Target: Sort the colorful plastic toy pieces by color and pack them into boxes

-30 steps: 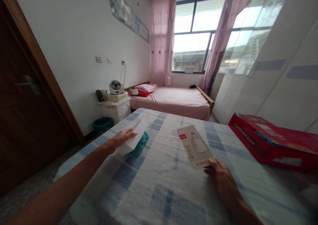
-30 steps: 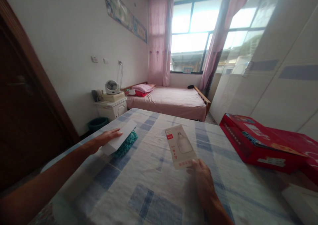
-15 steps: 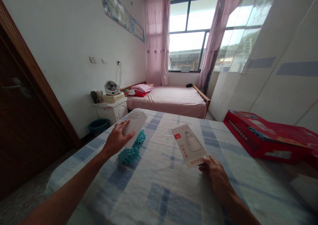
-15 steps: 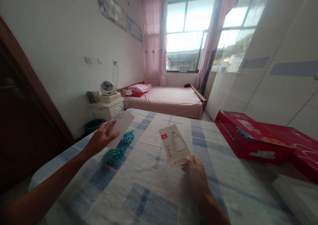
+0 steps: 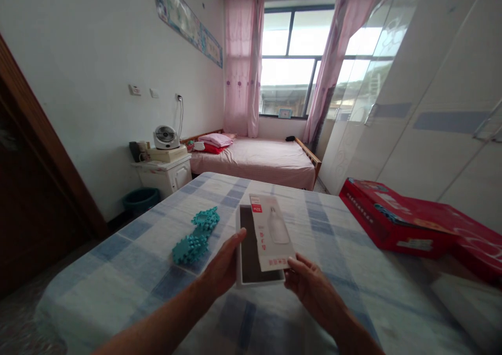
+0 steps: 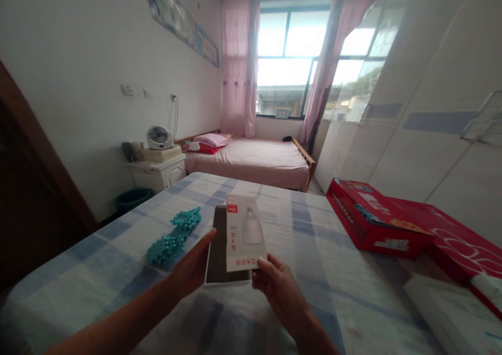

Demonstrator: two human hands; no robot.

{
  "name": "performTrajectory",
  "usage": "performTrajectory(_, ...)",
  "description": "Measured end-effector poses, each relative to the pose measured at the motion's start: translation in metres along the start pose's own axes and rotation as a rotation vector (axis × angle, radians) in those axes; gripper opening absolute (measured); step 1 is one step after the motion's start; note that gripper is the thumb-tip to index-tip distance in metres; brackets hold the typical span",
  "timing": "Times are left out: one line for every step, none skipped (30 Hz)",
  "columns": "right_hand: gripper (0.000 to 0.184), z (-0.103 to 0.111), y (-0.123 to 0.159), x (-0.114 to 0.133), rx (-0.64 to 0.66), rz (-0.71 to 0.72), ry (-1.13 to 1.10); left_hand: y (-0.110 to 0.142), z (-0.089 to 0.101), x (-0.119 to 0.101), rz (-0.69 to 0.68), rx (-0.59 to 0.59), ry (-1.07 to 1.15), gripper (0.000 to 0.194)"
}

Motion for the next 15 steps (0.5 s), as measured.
performTrajectory(0.022,-0.001,0.000,0.001,0.028,0.022,0.072,-0.003,-0.005,0.004,-0.016,0.011,-0.003,0.054)
performTrajectory(0.023,-0.002,0.001,0.003,0.049,0.051,0.158,-0.005,-0.008,0.005,-0.040,0.011,-0.009,0.054)
performTrajectory(0.024,-0.003,0.001,0.005,0.061,0.081,0.255,-0.006,-0.009,0.005,-0.069,0.000,-0.018,0.053)
performTrajectory(0.026,-0.004,0.002,0.007,0.069,0.105,0.352,-0.007,-0.009,0.004,-0.098,-0.017,-0.031,0.053)
performTrajectory(0.027,-0.006,0.002,0.009,0.071,0.117,0.444,-0.008,-0.007,0.002,-0.127,-0.039,-0.046,0.053)
performTrajectory(0.029,-0.006,0.003,0.009,0.068,0.119,0.524,-0.008,-0.005,0.000,-0.152,-0.061,-0.061,0.053)
performTrajectory(0.030,-0.007,0.003,0.009,0.061,0.115,0.589,-0.008,-0.002,-0.002,-0.174,-0.082,-0.077,0.053)
performTrajectory(0.031,-0.008,0.003,0.008,0.054,0.113,0.641,-0.008,0.001,-0.003,-0.193,-0.100,-0.091,0.053)
performTrajectory(0.031,-0.009,0.004,0.007,0.051,0.111,0.690,-0.008,0.004,-0.005,-0.208,-0.116,-0.104,0.053)
performTrajectory(0.031,-0.010,0.004,0.006,0.053,0.110,0.734,-0.008,0.006,-0.005,-0.215,-0.129,-0.115,0.053)
performTrajectory(0.031,-0.011,0.005,0.005,0.059,0.108,0.771,-0.008,0.008,-0.005,-0.214,-0.140,-0.125,0.053)
performTrajectory(0.031,-0.012,0.006,0.003,0.070,0.102,0.797,-0.007,0.009,-0.004,-0.207,-0.147,-0.136,0.053)
performTrajectory(0.032,-0.013,0.006,0.002,0.080,0.092,0.814,-0.007,0.010,-0.003,-0.197,-0.154,-0.146,0.053)
performTrajectory(0.032,-0.014,0.007,0.000,0.087,0.085,0.828,-0.007,0.010,-0.002,-0.187,-0.162,-0.156,0.052)
performTrajectory(0.031,-0.014,0.008,0.000,0.081,0.090,0.844,-0.007,0.010,-0.002,-0.182,-0.170,-0.166,0.051)
Point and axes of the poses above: each hand's wrist, its own y-axis away from the middle knuckle, its own z-axis out of the back of the hand, x = y × z, the point moved 7 cm from there along -y, towards the middle knuckle, and after that the axes turned 8 degrees about -y, right-handed, at the moved point
